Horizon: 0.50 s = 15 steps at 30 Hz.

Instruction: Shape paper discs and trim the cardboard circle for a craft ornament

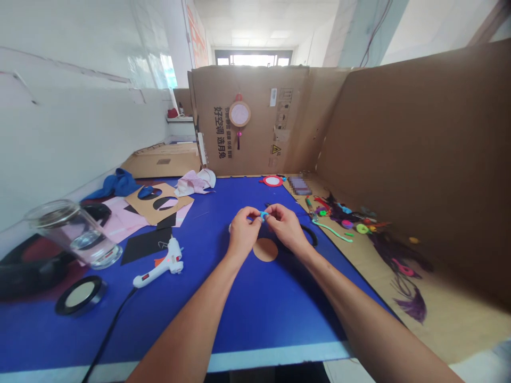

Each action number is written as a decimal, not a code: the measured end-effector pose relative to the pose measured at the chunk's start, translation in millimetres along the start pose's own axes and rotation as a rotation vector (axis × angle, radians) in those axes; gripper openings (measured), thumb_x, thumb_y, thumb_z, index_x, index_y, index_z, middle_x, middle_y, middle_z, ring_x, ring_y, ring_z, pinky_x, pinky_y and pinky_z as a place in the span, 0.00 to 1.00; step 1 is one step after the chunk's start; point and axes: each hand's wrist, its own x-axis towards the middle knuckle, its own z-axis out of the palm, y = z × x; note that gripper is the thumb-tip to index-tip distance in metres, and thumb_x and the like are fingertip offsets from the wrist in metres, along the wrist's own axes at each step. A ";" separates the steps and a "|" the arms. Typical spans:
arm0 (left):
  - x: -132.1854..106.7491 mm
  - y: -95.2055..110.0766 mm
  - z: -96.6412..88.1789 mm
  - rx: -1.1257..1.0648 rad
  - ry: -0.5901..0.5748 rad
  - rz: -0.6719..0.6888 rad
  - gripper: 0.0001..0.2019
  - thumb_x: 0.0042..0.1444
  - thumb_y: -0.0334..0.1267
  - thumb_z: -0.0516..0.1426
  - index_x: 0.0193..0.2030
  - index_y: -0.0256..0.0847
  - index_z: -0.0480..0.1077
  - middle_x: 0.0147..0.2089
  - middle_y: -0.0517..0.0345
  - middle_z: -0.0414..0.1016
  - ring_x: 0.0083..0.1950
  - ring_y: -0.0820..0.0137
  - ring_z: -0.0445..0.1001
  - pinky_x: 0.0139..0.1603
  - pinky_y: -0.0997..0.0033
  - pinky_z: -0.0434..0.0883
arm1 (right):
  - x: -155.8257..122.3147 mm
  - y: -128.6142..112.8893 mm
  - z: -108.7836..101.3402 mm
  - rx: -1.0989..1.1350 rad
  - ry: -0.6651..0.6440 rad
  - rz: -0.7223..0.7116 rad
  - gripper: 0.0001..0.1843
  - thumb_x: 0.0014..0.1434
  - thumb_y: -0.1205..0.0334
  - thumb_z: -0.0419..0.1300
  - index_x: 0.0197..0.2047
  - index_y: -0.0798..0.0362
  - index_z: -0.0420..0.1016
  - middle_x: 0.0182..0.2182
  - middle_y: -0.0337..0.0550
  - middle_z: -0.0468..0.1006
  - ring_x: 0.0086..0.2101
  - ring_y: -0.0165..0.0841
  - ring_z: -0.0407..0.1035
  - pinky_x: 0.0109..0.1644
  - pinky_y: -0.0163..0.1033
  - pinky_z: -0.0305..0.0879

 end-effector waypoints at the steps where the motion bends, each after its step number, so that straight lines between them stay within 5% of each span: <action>1: 0.8 0.5 -1.8 0.054 0.022 0.065 0.10 0.47 0.26 0.66 0.34 0.46 0.78 0.39 0.60 0.77 0.34 0.72 0.71 0.39 0.74 0.67 | 0.0 -0.1 -0.1 -0.006 -0.010 -0.002 0.06 0.58 0.56 0.63 0.35 0.48 0.75 0.24 0.37 0.73 0.24 0.33 0.64 0.28 0.38 0.60; 5: 3.6 2.2 -7.2 0.193 -0.002 0.273 0.12 0.51 0.24 0.63 0.38 0.47 0.81 0.41 0.56 0.79 0.39 0.68 0.75 0.42 0.72 0.69 | 0.2 -1.0 -1.1 0.012 -0.060 0.015 0.08 0.59 0.53 0.63 0.35 0.48 0.75 0.25 0.36 0.73 0.24 0.32 0.64 0.28 0.38 0.60; 15: 9.2 -3.4 -11.9 0.241 -0.111 0.210 0.09 0.57 0.31 0.58 0.38 0.44 0.81 0.35 0.56 0.81 0.34 0.68 0.75 0.36 0.72 0.69 | -0.3 -6.7 -4.0 0.064 -0.149 0.061 0.10 0.57 0.52 0.64 0.34 0.50 0.74 0.21 0.34 0.71 0.22 0.30 0.63 0.28 0.37 0.59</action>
